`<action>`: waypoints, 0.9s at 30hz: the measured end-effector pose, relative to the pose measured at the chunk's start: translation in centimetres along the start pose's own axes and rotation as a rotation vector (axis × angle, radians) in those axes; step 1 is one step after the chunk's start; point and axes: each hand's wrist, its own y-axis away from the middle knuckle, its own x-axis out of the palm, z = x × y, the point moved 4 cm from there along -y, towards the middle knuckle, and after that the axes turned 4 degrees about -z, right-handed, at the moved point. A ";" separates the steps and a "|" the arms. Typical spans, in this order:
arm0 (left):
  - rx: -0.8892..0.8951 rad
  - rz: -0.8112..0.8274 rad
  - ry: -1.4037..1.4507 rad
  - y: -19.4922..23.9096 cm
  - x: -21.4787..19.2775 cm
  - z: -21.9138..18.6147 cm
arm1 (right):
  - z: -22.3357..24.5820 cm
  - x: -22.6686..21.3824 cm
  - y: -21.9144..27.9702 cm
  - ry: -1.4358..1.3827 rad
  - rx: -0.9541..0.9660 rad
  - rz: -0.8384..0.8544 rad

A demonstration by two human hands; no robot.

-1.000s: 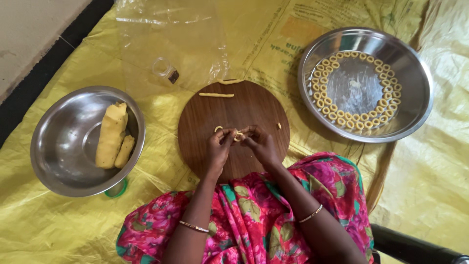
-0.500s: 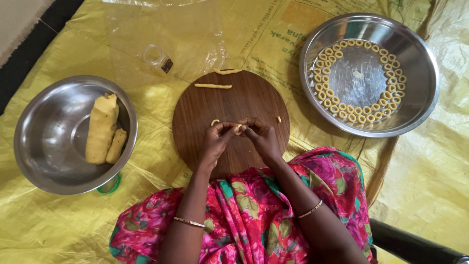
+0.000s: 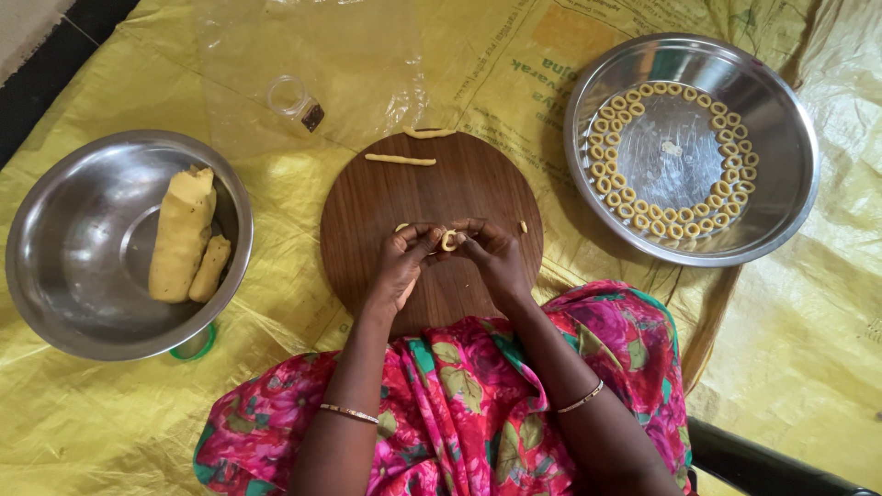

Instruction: The person rolls small pieces of dough into thin ropes on a wooden board, then joins the ends to form small rings. The finished rings are placed into a metal tray. The person repeats this process continuously.

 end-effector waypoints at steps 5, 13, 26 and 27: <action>-0.021 -0.025 0.085 -0.4 -0.4 0.5 | -0.1 0.1 0.0 -0.012 0.030 -0.011; -0.054 -0.039 0.206 -0.6 -0.5 0.7 | -1.9 0.1 0.1 -0.283 0.254 0.016; 0.166 -0.160 -0.243 -1.0 -0.2 1.9 | -2.3 -1.3 -2.0 0.121 -0.008 -0.098; 0.164 -0.172 -0.252 -1.0 -0.2 1.8 | -1.6 -1.7 -2.6 0.219 -0.039 -0.125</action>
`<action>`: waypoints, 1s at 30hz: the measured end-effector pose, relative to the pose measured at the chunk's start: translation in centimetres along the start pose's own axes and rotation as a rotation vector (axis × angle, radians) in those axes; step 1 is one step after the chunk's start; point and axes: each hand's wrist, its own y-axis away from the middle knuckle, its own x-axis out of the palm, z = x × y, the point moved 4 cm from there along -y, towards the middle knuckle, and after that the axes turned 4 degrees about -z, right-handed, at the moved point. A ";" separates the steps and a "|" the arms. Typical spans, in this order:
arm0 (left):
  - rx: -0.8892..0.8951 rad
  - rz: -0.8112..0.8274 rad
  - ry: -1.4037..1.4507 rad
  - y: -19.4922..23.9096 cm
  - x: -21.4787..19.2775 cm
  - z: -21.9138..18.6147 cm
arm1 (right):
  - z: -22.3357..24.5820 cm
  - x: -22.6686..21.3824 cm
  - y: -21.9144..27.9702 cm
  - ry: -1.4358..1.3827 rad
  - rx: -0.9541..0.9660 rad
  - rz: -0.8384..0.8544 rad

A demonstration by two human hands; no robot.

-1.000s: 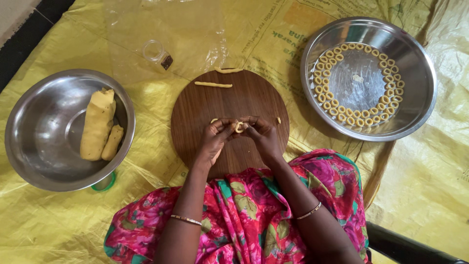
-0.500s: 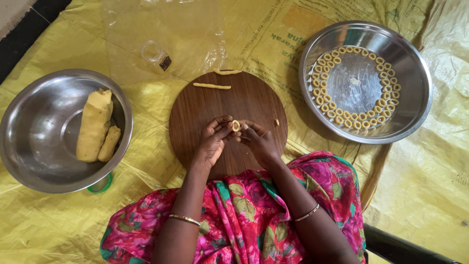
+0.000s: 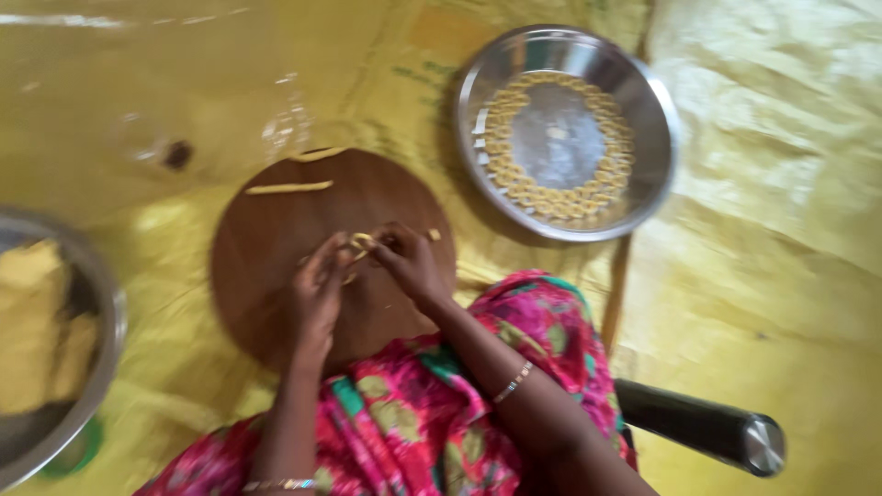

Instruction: The person rolls small pieces of dough into thin ropes on a wooden board, then joins the ends to form small rings. The finished rings are placed into a metal tray. The person repeats this process continuously.

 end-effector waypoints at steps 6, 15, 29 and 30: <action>-0.033 0.003 -0.060 0.0 -0.1 -0.1 | 1.7 -7.4 -7.9 0.215 -0.352 -0.175; -0.068 -0.008 -0.226 -0.7 0.5 -0.3 | -4.1 -27.0 -16.8 0.220 -0.157 -0.547; 0.006 0.200 -0.413 -10.4 17.7 6.5 | -1.9 -24.3 -13.3 -0.326 0.067 -0.470; 0.025 0.213 -0.450 -11.8 20.3 7.6 | -1.9 -24.6 -12.8 -0.334 0.074 -0.475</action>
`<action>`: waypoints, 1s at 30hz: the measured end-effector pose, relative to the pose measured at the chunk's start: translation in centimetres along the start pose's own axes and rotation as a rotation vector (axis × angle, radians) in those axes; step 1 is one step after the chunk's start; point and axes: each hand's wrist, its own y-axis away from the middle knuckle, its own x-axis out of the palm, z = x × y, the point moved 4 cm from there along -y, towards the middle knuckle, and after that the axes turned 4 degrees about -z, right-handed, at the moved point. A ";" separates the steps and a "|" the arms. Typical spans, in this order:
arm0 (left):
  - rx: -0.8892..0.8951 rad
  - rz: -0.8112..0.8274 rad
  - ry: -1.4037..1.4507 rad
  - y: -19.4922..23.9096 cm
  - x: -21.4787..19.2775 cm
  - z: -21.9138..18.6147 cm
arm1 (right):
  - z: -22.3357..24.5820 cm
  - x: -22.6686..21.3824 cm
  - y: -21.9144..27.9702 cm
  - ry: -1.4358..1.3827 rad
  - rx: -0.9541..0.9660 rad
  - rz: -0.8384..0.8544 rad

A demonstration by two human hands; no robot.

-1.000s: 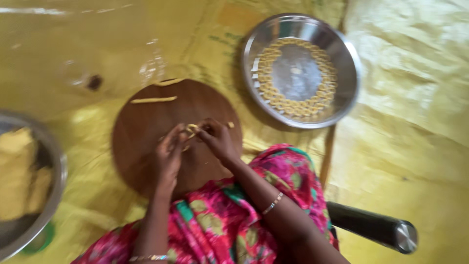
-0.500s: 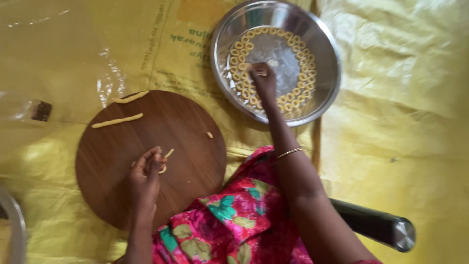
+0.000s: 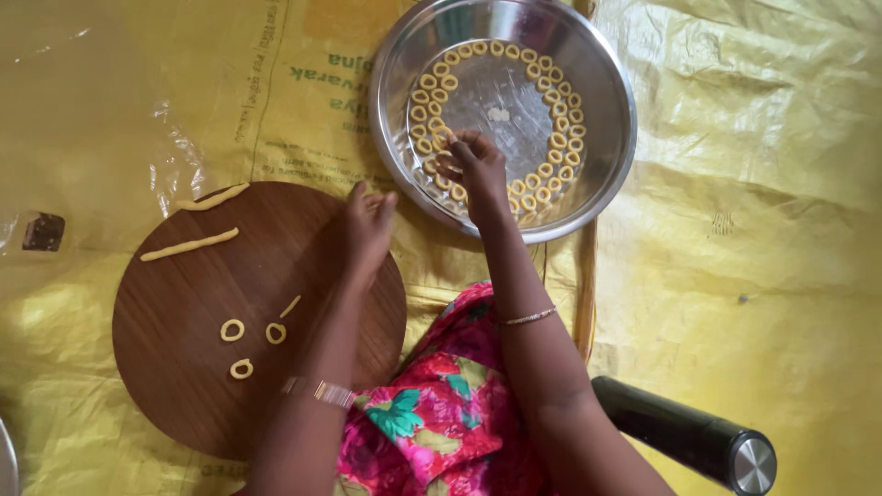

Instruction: The person rolls small pieces of dough into thin ropes on a wooden board, then joins the ends to form small rings. The finished rings are placed into a metal tray. The person repeats this process continuously.

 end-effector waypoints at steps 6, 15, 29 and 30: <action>-0.108 -0.248 0.056 -6.6 5.9 1.4 | -0.1 -0.5 0.1 -0.100 0.037 -0.008; -0.364 -0.081 0.317 5.4 6.4 5.8 | 0.4 -0.5 -0.3 -0.155 0.042 -0.029; -0.172 -0.222 0.059 6.8 4.0 4.0 | -6.0 0.4 -6.0 0.653 -0.020 0.064; -0.175 -0.206 0.044 7.4 3.9 3.2 | -6.6 0.6 -6.6 0.739 -0.136 0.089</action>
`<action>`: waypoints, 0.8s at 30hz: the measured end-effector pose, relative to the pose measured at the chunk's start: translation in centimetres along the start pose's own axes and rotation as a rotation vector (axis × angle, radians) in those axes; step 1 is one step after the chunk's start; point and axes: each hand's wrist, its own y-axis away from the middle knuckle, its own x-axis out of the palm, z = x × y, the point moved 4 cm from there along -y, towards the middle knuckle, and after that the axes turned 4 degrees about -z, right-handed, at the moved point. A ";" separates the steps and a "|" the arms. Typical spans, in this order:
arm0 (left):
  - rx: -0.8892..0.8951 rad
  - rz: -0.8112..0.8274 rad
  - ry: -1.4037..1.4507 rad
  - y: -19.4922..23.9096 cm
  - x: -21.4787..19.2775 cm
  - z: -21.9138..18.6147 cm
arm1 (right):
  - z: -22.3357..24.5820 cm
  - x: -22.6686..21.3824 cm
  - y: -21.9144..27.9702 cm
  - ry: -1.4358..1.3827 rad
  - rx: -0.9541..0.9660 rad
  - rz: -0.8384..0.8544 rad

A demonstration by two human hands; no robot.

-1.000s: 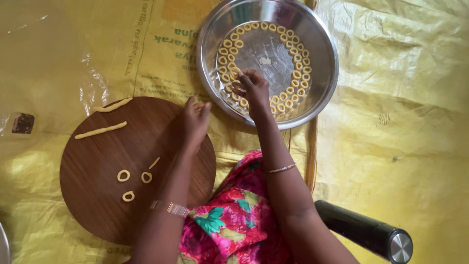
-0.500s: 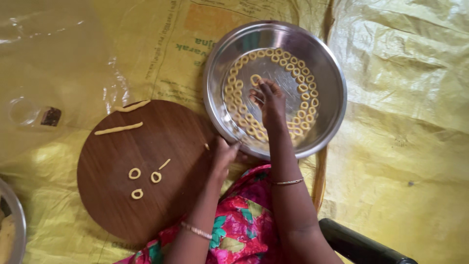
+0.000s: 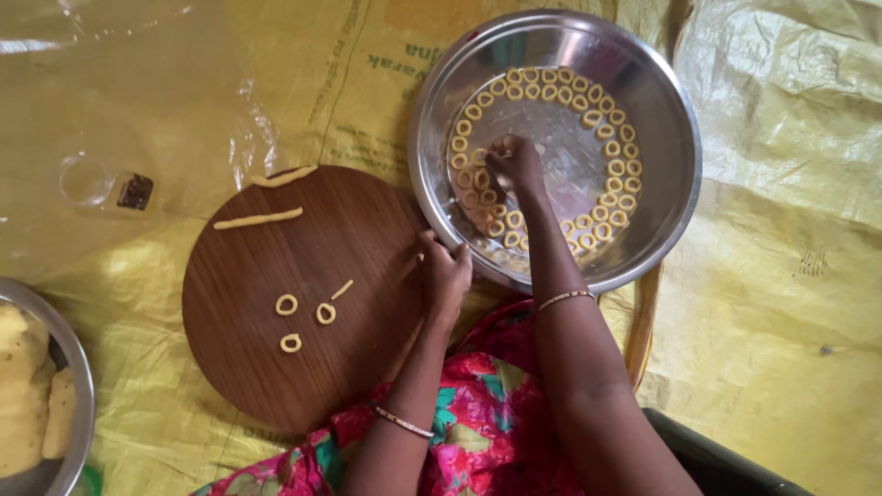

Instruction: The person rolls small pieces of dough into thin ropes on a wooden board, then joins the ends to form small rings. The finished rings are placed into a metal tray. The person repeats this process continuously.

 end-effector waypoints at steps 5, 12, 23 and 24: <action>-0.021 0.025 0.000 1.1 -1.1 -3.9 | -1.7 1.1 -1.6 0.143 -0.212 0.003; -0.178 0.100 0.078 1.6 -1.4 -4.6 | -1.3 0.9 -1.0 0.205 -0.197 -0.024; 0.106 0.009 -0.111 1.7 -2.3 -4.6 | -0.2 1.3 0.7 0.324 -0.211 -0.174; 0.235 -0.050 -0.213 2.0 -2.5 -5.1 | -0.3 1.2 0.8 0.264 -0.359 -0.210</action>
